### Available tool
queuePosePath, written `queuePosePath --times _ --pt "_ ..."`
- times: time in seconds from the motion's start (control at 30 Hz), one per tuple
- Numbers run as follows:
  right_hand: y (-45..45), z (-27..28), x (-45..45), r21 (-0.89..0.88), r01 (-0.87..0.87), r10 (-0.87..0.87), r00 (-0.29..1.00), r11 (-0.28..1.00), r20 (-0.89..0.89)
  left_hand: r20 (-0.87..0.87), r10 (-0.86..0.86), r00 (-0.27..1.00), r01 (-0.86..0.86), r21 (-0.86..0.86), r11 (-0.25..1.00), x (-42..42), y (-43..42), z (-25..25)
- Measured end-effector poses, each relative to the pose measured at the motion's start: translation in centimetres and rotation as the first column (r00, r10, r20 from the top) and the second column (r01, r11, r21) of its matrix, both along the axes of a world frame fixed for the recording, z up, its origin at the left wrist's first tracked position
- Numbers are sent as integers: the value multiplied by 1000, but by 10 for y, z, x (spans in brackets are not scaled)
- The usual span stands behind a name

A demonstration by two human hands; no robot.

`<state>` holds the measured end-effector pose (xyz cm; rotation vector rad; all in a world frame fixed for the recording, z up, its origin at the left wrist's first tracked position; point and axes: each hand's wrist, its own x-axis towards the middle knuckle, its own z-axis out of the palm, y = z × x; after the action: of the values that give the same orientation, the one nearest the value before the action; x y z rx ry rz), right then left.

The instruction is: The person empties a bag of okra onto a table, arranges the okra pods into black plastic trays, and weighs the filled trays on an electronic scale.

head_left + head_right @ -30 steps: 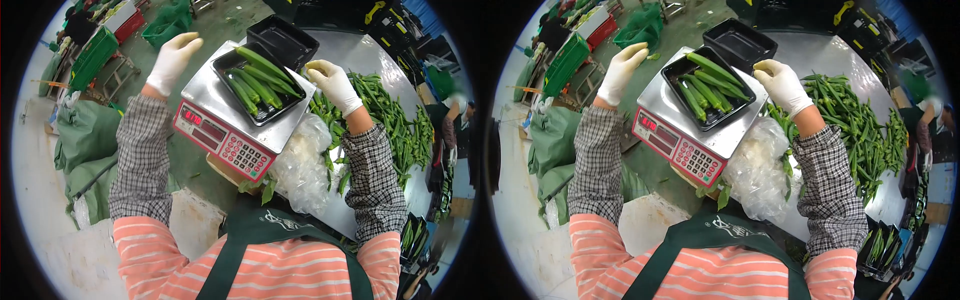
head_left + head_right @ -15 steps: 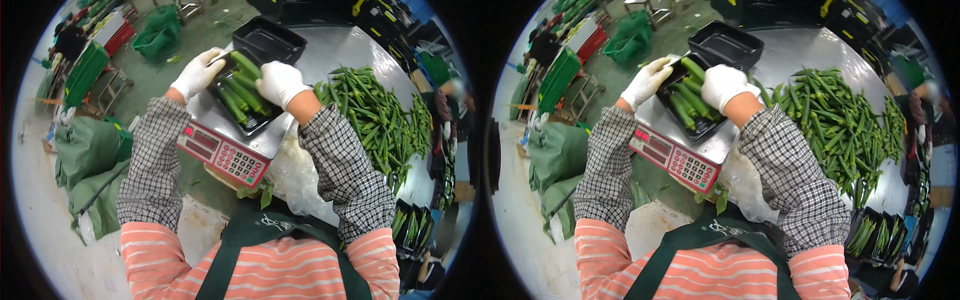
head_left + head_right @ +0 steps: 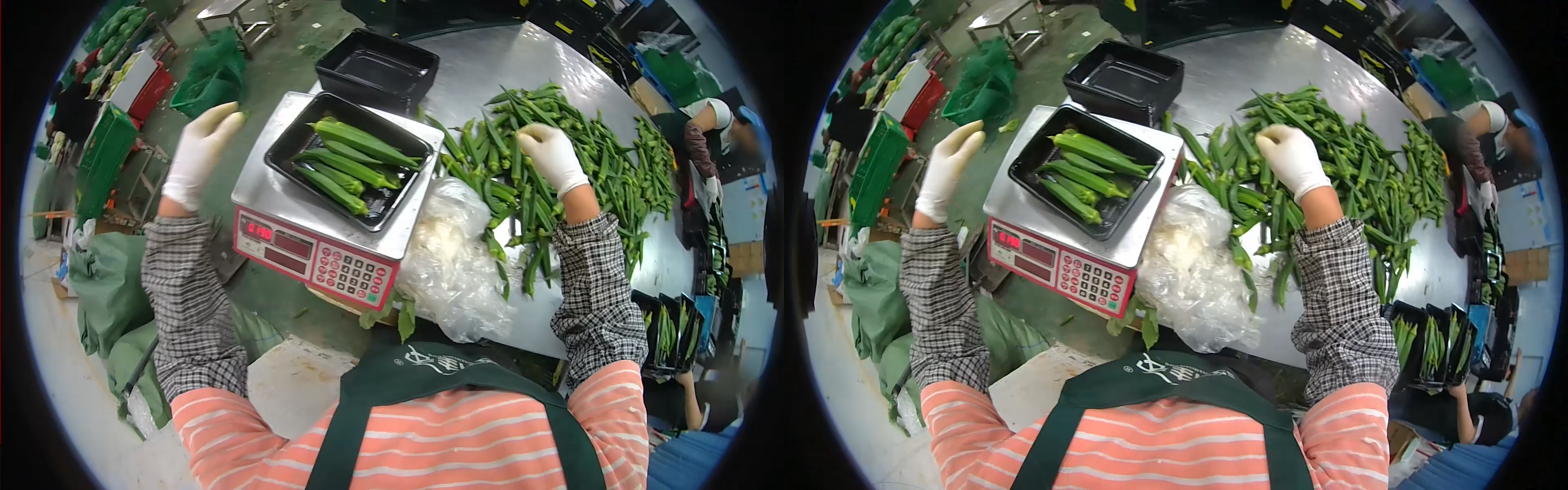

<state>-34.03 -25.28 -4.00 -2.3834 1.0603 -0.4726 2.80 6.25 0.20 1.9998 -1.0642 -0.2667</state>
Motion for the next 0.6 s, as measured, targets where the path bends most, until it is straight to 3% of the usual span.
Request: queuePosePath --times 0.07,0.13,0.23,0.3,0.33,0.47,0.57,0.6 --pt "-5 -22 -22 83 42 -36 996 996 -79 13 16 1000 -16 -2 1000 15 12 -3" --pt "8 -38 -28 48 -20 27 989 999 -146 -23 44 999 -44 0 999 20 17 -5" --pt "34 -56 -12 68 20 14 886 997 -464 -2 40 999 -40 1 999 19 16 -7" --pt "44 -81 -1 77 44 10 812 996 -584 15 33 999 -33 18 999 16 18 -9" --pt "47 -87 1 43 91 -54 844 995 -533 -12 39 999 -39 14 999 10 17 -6" --pt "37 -91 -13 83 61 -15 879 995 -476 -73 74 995 -74 5 997 13 31 -3" --pt "45 -86 -4 -16 60 -63 953 998 -296 -78 139 987 -138 15 990 17 43 -4" --pt "49 -86 3 12 70 -62 934 997 -351 -93 140 986 -137 31 990 16 46 -5"
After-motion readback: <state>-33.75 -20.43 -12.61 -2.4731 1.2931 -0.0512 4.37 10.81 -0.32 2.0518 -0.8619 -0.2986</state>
